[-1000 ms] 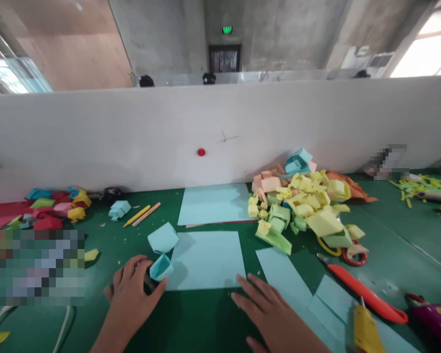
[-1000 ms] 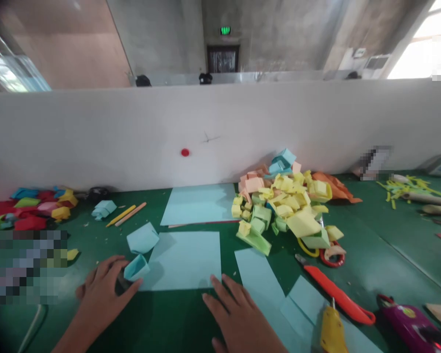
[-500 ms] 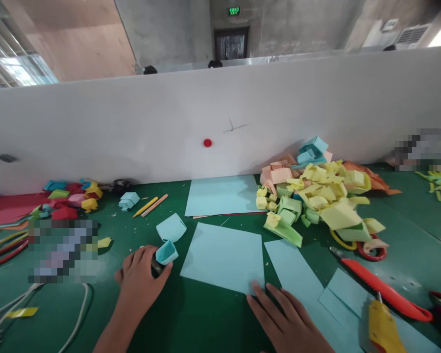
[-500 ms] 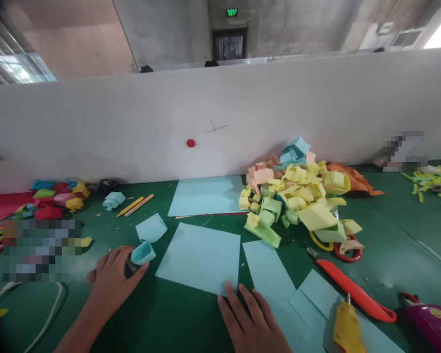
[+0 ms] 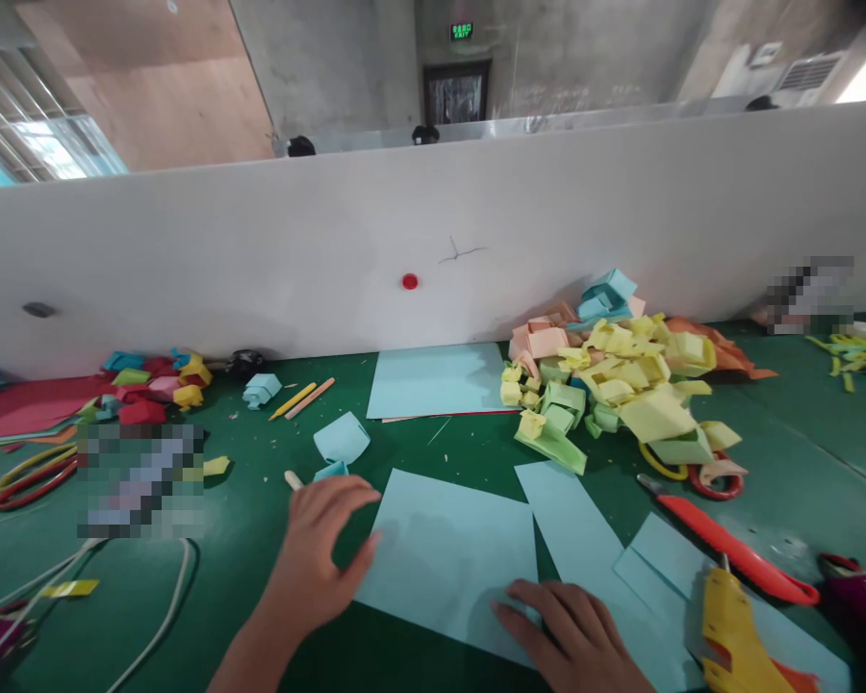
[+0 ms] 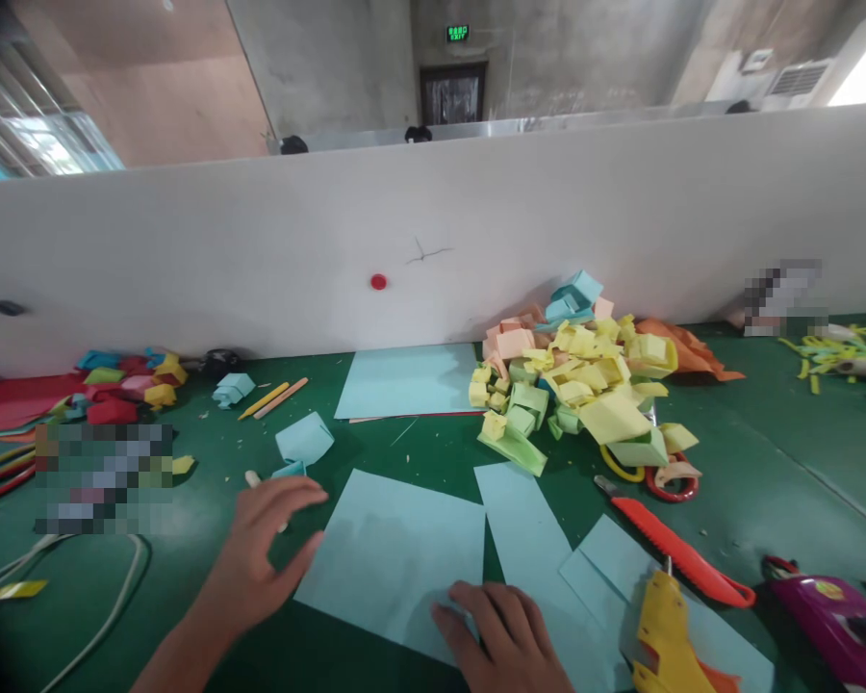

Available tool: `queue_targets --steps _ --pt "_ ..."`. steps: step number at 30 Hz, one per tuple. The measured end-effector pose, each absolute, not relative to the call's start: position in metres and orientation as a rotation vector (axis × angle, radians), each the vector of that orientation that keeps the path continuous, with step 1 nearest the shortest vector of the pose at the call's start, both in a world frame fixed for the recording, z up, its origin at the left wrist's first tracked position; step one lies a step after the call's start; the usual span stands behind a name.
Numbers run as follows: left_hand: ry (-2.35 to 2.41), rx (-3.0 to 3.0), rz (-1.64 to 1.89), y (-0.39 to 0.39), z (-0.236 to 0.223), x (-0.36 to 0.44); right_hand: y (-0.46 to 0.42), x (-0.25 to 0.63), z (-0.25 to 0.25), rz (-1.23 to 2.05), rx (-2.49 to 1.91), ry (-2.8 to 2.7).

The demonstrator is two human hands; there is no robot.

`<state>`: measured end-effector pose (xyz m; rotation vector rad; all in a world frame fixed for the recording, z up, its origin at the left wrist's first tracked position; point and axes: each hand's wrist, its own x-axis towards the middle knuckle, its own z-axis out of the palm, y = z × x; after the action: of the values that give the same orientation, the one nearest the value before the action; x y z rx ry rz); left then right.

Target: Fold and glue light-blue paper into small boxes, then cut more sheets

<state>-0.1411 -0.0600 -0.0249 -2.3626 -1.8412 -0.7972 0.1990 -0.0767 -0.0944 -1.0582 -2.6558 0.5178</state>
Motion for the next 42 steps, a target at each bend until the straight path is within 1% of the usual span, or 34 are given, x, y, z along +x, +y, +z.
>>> queue_targets --steps 2,4,6,8,11,15,18,21,24,28,31,35,38,42 --pt "-1.721 -2.781 -0.579 -0.066 -0.022 -0.120 -0.068 0.200 -0.083 0.552 -1.061 -2.718" --pt "-1.605 -3.026 -0.377 -0.070 -0.020 -0.100 -0.065 0.198 -0.071 0.598 -1.094 -2.775" --pt "-1.601 -3.129 -0.205 -0.072 -0.018 -0.087 -0.066 0.196 -0.061 0.631 -1.139 -2.805" --pt "-1.653 -3.128 -0.141 -0.073 -0.016 -0.081 -0.069 0.193 -0.053 0.631 -1.161 -2.823" --pt "-1.642 -3.097 -0.171 -0.074 -0.017 -0.082 -0.071 0.191 -0.047 0.561 -1.156 -2.838" --pt "-1.473 -3.062 -0.306 -0.077 -0.023 -0.084 -0.070 0.190 -0.044 0.464 -1.102 -2.825" --pt "-1.342 -3.026 -0.439 -0.078 -0.028 -0.082 -0.071 0.189 -0.044 0.440 -1.072 -2.741" --pt "-1.306 -2.990 -0.495 -0.078 -0.027 -0.077 -0.071 0.187 -0.044 0.471 -1.100 -2.631" --pt "-1.323 -2.787 -0.604 -0.079 -0.020 -0.071 -0.067 0.186 -0.039 0.615 -1.193 -2.525" --pt "-1.193 -2.441 -0.809 -0.085 -0.014 -0.063 -0.057 0.185 -0.028 0.930 -1.252 -2.311" --pt "-1.112 -2.387 -0.805 -0.092 -0.018 -0.059 -0.052 0.186 -0.024 1.174 -1.233 -2.127" --pt "-1.128 -2.280 -0.918 -0.096 -0.028 -0.057 -0.049 0.187 -0.027 1.493 -1.194 -1.813" --pt "-1.152 -2.338 -0.804 -0.094 -0.030 -0.057 -0.047 0.189 -0.032 1.589 -1.141 -1.701" --pt "-1.185 -2.466 -0.551 -0.089 -0.028 -0.059 -0.043 0.191 -0.040 1.533 -1.203 -1.662"
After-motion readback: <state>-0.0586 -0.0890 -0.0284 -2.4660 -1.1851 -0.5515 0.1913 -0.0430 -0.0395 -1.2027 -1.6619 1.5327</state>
